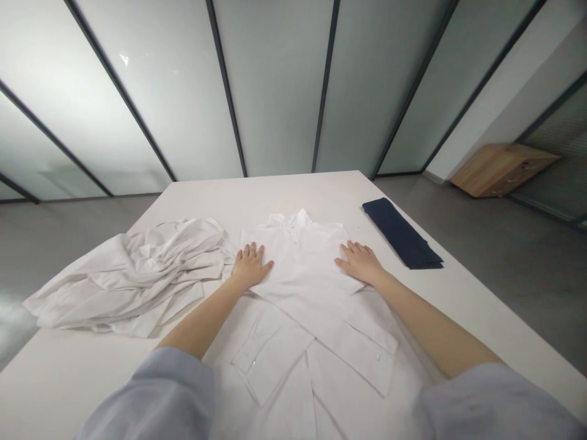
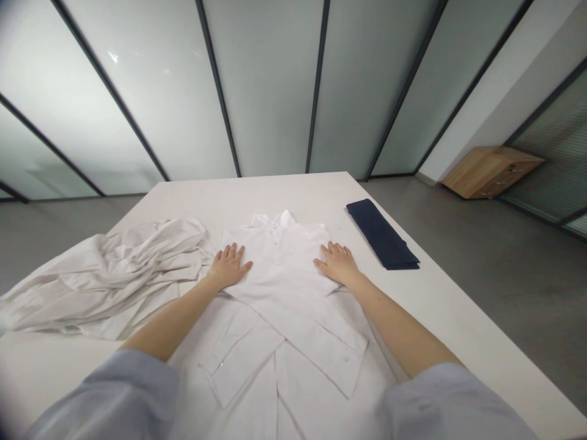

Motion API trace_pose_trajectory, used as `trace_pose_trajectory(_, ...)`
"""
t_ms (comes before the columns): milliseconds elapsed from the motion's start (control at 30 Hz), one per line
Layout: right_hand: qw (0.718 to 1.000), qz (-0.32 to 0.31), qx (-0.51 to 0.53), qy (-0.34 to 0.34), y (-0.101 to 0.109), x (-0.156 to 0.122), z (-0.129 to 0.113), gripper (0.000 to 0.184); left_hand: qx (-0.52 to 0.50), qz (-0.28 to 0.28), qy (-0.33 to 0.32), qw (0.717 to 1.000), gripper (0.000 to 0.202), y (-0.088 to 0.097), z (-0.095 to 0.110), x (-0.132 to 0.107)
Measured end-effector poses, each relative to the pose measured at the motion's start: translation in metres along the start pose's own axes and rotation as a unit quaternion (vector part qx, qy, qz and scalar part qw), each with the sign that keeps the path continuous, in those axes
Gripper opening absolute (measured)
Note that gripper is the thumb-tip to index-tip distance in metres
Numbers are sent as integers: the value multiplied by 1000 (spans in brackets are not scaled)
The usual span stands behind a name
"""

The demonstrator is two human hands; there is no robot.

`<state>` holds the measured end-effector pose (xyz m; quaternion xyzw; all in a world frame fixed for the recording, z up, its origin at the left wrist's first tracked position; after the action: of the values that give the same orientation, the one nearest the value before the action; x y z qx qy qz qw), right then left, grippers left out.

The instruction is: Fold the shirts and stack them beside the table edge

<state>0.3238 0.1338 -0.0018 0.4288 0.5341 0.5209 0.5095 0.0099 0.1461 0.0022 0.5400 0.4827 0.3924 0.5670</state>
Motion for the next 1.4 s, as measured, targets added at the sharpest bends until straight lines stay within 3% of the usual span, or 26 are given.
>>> trace_pose_trajectory(133, 999, 31, 20, 6, 30, 18, 3, 41, -33, 40, -15, 999, 54, 31, -9, 21)
trace_pose_trajectory(200, 996, 71, 57, 8, 47, 40, 2, 38, -66, 71, 14, 995, 44, 48, -22, 43)
trace_pose_trajectory(267, 992, 86, 93, 20, 54, 66, -6, 35, -109, 76, 46, 990, 39, 53, -33, 68)
trace_pose_trajectory(467, 989, 18, 148, -9, 36, 128, -25, 37, -238, 24, 50, 970, 39, 34, -34, 119)
trace_pose_trajectory(600, 981, 3, 183, -59, 32, 144, -23, 35, -274, 13, 85, 958, 34, 26, -37, 133)
trace_pose_trajectory(767, 967, -87, 227, -77, 19, 155, -28, 21, -311, -11, 107, 944, 18, 18, -37, 145)
trace_pose_trajectory(900, 970, -54, 228, -71, 27, 159, -34, 20, -324, -1, 95, 941, 11, 21, -34, 147)
trace_pose_trajectory(1100, 976, 134, 170, -30, 52, 134, -38, 27, -269, 108, 20, 957, 23, 39, -27, 121)
trace_pose_trajectory(1167, 979, 140, 145, -14, 49, 124, -39, 26, -223, 127, -20, 966, 24, 40, -21, 109)
trace_pose_trajectory(1333, 989, 116, 89, -7, 41, 110, -33, 30, -177, 101, -98, 974, 28, 35, -6, 87)
trace_pose_trajectory(1400, 989, 121, 82, 33, 44, 105, -40, 38, -168, 107, -115, 973, 27, 39, -1, 83)
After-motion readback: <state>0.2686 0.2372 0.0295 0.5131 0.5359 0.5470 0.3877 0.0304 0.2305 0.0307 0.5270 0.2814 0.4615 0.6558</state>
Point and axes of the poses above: each hand's wrist, its own x-axis towards the middle knuckle, its own y-axis out of the back of the hand, z = x × y, the point moved 10 cm from there along x, towards the middle knuckle, and after that the axes turned 5 degrees about -z, right-handed, at the moved point
